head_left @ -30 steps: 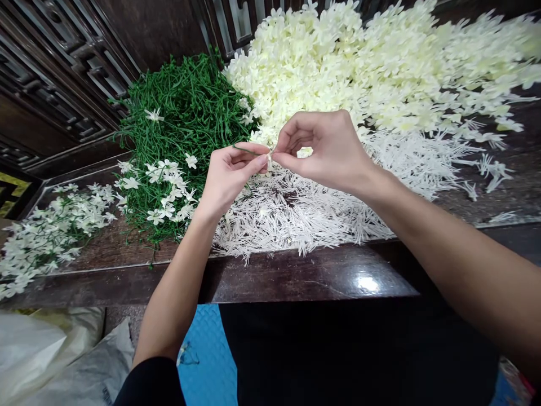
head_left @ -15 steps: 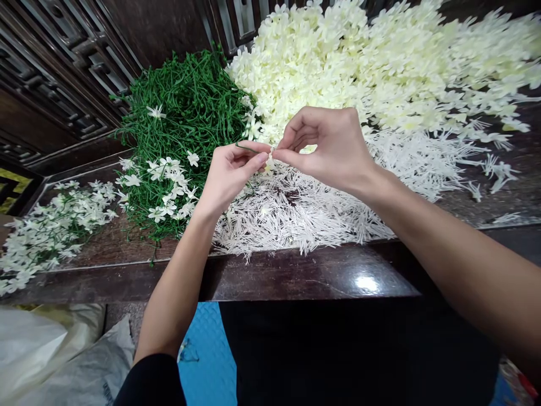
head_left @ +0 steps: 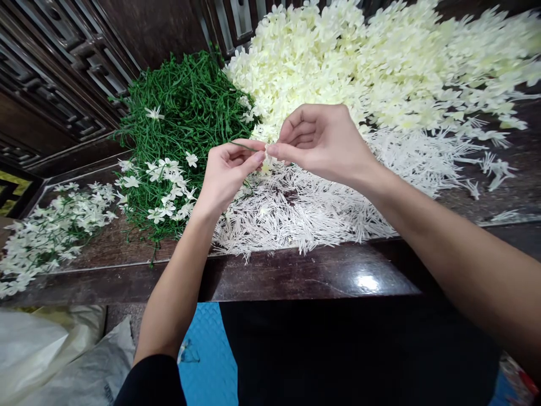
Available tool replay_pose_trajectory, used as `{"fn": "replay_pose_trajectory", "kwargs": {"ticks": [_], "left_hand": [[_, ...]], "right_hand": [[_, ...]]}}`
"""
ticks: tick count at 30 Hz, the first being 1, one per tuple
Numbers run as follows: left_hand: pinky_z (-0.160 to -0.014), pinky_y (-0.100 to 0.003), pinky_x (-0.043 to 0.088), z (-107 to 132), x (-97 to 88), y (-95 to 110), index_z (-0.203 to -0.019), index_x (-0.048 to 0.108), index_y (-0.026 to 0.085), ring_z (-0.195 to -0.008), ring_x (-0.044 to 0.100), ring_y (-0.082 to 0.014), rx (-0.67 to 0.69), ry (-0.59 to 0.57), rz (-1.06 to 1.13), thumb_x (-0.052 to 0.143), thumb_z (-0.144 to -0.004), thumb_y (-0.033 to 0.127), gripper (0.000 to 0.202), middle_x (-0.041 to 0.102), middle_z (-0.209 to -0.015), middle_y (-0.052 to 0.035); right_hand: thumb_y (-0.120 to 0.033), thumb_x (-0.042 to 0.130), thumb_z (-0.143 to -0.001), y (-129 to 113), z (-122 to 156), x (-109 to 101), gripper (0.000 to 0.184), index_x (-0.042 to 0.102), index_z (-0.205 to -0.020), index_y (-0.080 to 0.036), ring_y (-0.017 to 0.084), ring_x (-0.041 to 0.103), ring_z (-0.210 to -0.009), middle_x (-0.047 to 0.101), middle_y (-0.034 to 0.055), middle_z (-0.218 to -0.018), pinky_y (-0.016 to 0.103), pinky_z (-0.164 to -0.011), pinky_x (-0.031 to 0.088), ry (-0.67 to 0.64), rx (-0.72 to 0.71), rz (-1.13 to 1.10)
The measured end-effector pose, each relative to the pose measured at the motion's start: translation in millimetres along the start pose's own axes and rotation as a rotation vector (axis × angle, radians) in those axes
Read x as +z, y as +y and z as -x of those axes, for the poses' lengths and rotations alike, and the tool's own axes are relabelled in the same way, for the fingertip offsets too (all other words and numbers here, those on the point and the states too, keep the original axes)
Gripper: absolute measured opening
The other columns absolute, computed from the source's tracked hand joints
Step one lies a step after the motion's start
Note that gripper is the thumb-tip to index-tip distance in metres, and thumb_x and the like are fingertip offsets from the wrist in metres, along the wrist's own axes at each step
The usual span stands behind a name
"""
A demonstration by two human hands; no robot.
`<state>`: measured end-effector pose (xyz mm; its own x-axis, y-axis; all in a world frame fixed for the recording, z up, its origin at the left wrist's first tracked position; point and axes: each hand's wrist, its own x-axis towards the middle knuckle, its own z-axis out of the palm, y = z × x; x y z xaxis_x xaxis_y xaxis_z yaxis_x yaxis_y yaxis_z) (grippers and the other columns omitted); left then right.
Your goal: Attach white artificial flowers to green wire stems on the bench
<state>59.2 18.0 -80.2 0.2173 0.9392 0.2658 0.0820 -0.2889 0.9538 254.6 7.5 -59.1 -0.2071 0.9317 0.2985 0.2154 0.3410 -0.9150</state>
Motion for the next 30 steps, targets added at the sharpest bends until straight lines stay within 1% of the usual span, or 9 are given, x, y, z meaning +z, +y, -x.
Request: {"fn": "replay_pose_trajectory", "kwargs": {"ticks": [4,6,9,12,18,21,25,27,30], "left_hand": [[-0.075,-0.027,0.060,1,1.3,2,-0.087,0.076,0.018,-0.075,0.070,-0.0118,0.042,-0.002,-0.006,0.085,-0.076,0.025,0.015,0.077,-0.085,-0.0027],[-0.075,-0.027,0.060,2,3.0,4,-0.085,0.076,0.018,-0.076,0.071,-0.0128,0.041,-0.004,-0.037,0.087,-0.075,0.028,0.019,0.077,-0.084,-0.0027],[-0.074,-0.026,0.060,3,4.6,7,-0.084,0.075,0.017,-0.076,0.070,-0.0126,0.030,-0.003,-0.103,0.088,-0.074,0.030,0.021,0.078,-0.086,-0.0028],[-0.075,-0.025,0.059,2,4.7,7,-0.085,0.074,0.017,-0.076,0.069,-0.0121,0.034,-0.005,-0.100,0.087,-0.075,0.026,0.019,0.077,-0.086,-0.0027],[-0.078,-0.027,0.059,2,6.3,7,-0.086,0.073,0.018,-0.081,0.070,-0.0134,0.015,0.008,-0.093,0.084,-0.077,0.023,0.015,0.076,-0.089,-0.0031],[-0.078,-0.026,0.059,2,7.2,7,-0.086,0.073,0.018,-0.081,0.070,-0.0131,0.030,0.024,-0.089,0.083,-0.076,0.024,0.015,0.076,-0.089,-0.0024],[-0.079,-0.027,0.060,2,7.4,4,-0.085,0.074,0.018,-0.079,0.070,-0.0126,0.048,0.043,-0.050,0.083,-0.076,0.023,0.014,0.077,-0.088,-0.0022],[-0.079,-0.027,0.060,2,7.3,3,-0.087,0.073,0.018,-0.078,0.071,-0.0124,0.065,0.055,-0.022,0.084,-0.076,0.023,0.015,0.077,-0.089,-0.0025],[-0.079,-0.028,0.060,2,7.2,4,-0.089,0.073,0.018,-0.077,0.071,-0.0120,0.078,0.059,-0.012,0.083,-0.079,0.026,0.016,0.075,-0.087,-0.0025]], "right_hand": [[-0.048,0.087,-0.076,6,-3,1,0.031,0.075,-0.082,-0.020,0.027,0.074,-0.080,0.075,0.0097,-0.075,0.039,-0.067,0.064,-0.131,0.126,-0.043],[-0.050,0.086,-0.077,9,-3,2,0.032,0.076,-0.082,-0.020,0.026,0.074,-0.074,0.075,0.0095,-0.073,0.038,-0.063,0.063,-0.180,0.144,-0.061],[-0.047,0.088,-0.074,11,-2,3,0.030,0.076,-0.081,-0.020,0.024,0.073,-0.069,0.076,0.0074,-0.072,0.036,-0.059,0.061,-0.170,0.104,-0.080],[-0.045,0.089,-0.073,10,-2,2,0.030,0.075,-0.077,-0.020,0.022,0.072,-0.065,0.075,0.0064,-0.068,0.033,-0.056,0.059,-0.169,0.081,-0.076],[-0.042,0.091,-0.071,7,-5,-2,0.031,0.072,-0.074,-0.018,0.023,0.072,-0.067,0.074,0.0086,-0.069,0.037,-0.060,0.060,-0.206,0.148,-0.132],[-0.035,0.090,-0.073,10,-6,-2,0.027,0.073,-0.084,-0.017,0.025,0.072,-0.071,0.073,0.0084,-0.071,0.041,-0.065,0.062,-0.206,0.204,-0.163],[-0.026,0.088,-0.076,17,-7,-4,0.034,0.072,-0.104,-0.017,0.025,0.072,-0.070,0.074,0.0065,-0.071,0.043,-0.066,0.062,-0.187,0.267,-0.164],[-0.024,0.087,-0.075,22,-9,-6,0.031,0.072,-0.102,-0.017,0.024,0.071,-0.068,0.073,0.0055,-0.070,0.042,-0.063,0.062,-0.184,0.256,-0.149],[-0.023,0.088,-0.073,27,-12,-8,0.023,0.074,-0.090,-0.019,0.024,0.071,-0.068,0.073,0.0048,-0.068,0.040,-0.061,0.062,-0.181,0.192,-0.130]]}}
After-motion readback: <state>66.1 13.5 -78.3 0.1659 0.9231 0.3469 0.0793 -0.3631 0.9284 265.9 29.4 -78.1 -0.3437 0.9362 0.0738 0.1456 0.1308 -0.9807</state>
